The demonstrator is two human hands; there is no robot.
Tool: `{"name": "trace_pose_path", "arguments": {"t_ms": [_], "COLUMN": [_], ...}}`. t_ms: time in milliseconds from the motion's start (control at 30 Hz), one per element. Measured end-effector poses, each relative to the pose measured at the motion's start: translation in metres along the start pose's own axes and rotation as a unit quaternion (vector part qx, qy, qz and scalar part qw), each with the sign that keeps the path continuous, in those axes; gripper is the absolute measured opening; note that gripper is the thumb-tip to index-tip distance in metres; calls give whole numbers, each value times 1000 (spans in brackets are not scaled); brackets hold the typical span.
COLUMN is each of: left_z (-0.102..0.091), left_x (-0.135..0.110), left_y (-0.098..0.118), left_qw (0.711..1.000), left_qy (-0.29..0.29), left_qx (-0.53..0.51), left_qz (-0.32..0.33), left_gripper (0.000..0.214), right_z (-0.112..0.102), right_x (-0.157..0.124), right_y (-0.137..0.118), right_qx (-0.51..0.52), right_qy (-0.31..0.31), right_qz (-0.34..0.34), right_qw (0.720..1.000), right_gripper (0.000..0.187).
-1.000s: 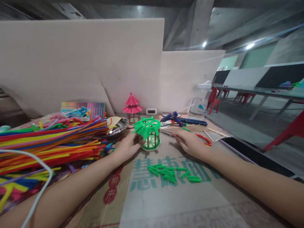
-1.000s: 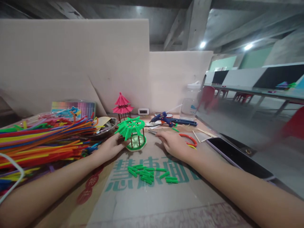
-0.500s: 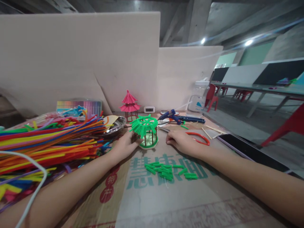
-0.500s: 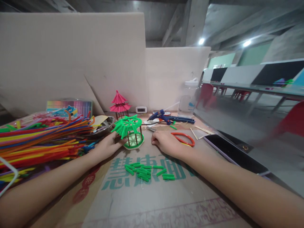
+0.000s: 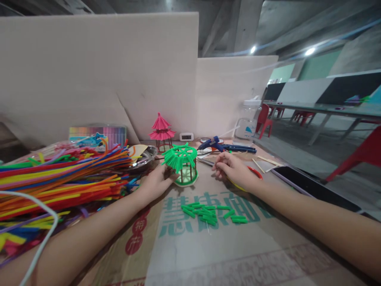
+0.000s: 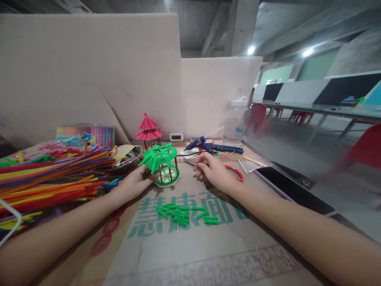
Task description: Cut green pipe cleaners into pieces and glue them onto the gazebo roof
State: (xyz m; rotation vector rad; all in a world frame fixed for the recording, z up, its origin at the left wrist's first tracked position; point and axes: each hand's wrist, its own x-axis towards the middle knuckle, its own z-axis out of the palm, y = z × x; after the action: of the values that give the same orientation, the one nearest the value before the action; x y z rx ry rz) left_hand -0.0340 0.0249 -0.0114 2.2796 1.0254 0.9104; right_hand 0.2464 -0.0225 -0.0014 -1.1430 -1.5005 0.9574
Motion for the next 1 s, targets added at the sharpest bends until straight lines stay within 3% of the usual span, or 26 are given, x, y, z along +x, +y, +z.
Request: {"name": "trace_pose_path", "arguments": {"t_ms": [200, 333, 467, 600, 633, 767, 833, 1000], "left_z": [0, -2, -15, -27, -27, -16, -8, 7], "left_x": [0, -1, -3, -12, -15, -30, -34, -35], "left_y": [5, 5, 16, 38, 46, 77, 89, 89], "left_qw": [1000, 999, 985, 948, 945, 948, 956, 969], "left_qy": [3, 13, -7, -39, -43, -55, -43, 2], "left_qx": [28, 49, 171, 311, 317, 301, 258, 175], "left_qz": [-14, 5, 19, 54, 64, 87, 129, 175], "left_gripper": [42, 39, 35, 15, 19, 27, 24, 27], "right_z": [-1, -2, 4, 18, 22, 36, 41, 49], "right_x": [0, -2, -10, -23, -27, -41, -47, -56], "right_y": [-1, -7, -27, -46, -49, -48, -44, -38], "right_qx": [0, -2, 37, 129, 157, 232, 241, 235], "right_qy": [-20, 10, -1, -50, -61, -71, -79, -119], "right_qz": [-19, -17, -10, 21, 26, 45, 63, 102], "right_qw": [1000, 1000, 999, 990, 985, 969, 965, 959], "right_gripper": [22, 17, 25, 28, 28, 26, 27, 32]}}
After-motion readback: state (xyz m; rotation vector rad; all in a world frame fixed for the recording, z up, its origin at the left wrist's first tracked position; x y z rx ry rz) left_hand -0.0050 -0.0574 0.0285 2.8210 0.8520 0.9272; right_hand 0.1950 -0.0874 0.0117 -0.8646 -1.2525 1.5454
